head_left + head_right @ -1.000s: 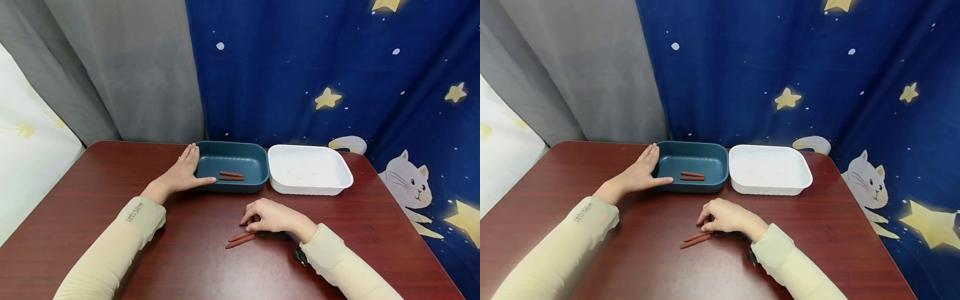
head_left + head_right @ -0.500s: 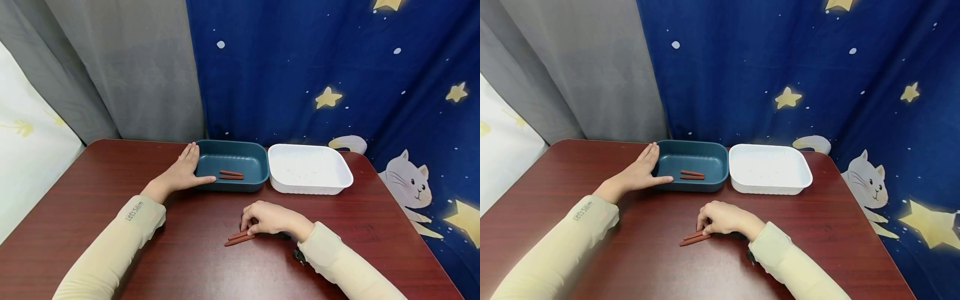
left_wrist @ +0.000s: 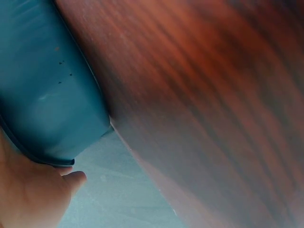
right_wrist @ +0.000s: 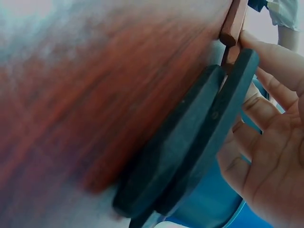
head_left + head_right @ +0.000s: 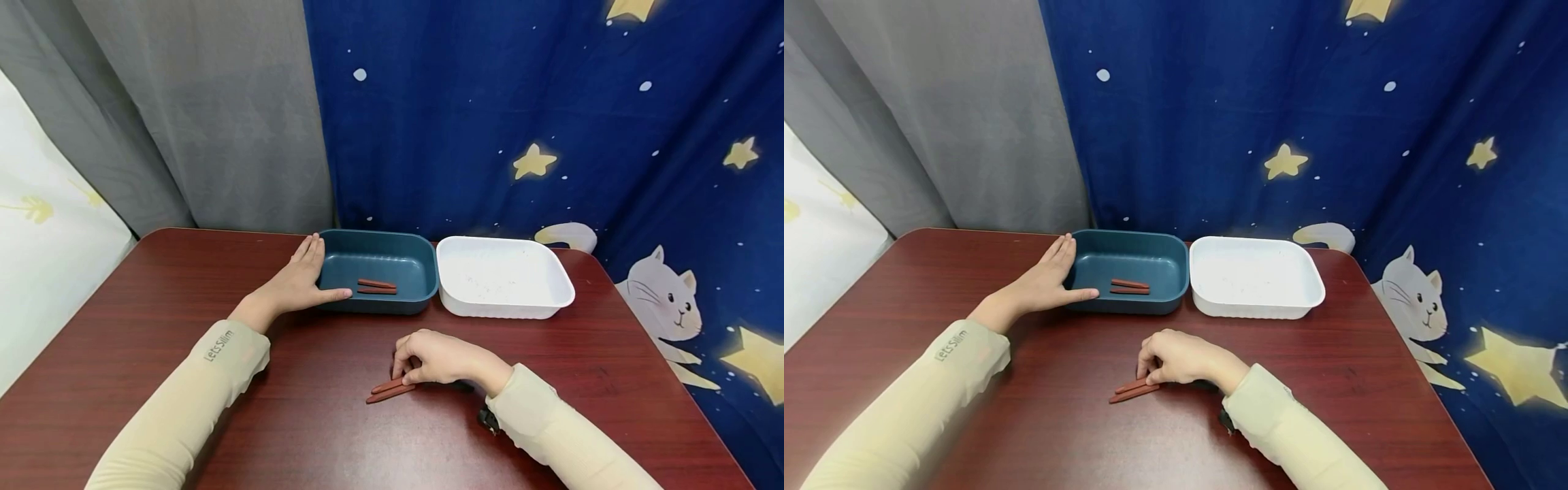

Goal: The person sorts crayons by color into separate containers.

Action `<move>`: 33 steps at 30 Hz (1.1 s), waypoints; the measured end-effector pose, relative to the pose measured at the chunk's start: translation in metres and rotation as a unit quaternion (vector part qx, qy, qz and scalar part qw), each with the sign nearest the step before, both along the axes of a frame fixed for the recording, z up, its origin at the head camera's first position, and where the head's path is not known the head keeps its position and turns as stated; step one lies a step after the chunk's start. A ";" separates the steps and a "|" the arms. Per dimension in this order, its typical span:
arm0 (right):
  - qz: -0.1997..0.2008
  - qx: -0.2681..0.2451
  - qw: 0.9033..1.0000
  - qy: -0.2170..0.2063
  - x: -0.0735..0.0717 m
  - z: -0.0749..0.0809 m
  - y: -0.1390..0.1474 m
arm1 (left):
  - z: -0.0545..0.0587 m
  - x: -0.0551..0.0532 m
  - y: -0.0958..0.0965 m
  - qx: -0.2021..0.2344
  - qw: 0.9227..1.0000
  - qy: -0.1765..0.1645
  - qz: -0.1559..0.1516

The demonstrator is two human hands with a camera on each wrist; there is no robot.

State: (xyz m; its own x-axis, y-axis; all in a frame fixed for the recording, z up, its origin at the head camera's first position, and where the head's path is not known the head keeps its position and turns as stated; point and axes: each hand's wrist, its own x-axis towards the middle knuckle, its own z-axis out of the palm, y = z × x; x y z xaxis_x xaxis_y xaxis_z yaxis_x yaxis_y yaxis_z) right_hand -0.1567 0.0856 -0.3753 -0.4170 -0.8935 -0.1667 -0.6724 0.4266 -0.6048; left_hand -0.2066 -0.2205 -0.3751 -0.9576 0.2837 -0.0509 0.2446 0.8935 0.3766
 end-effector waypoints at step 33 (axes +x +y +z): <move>-0.051 -0.088 0.995 0.009 -0.020 0.015 0.000 | 0.000 0.000 0.000 -0.002 1.000 0.001 0.001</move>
State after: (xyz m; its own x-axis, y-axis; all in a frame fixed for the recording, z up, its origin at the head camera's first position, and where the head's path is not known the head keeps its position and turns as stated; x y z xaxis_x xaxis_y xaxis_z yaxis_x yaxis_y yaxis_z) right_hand -0.1770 0.0857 -0.3608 -0.5082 -0.8612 -0.0030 -0.6423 0.3814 -0.6648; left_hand -0.2065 -0.2207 -0.3751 -0.9584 0.2811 -0.0492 0.2435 0.8954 0.3727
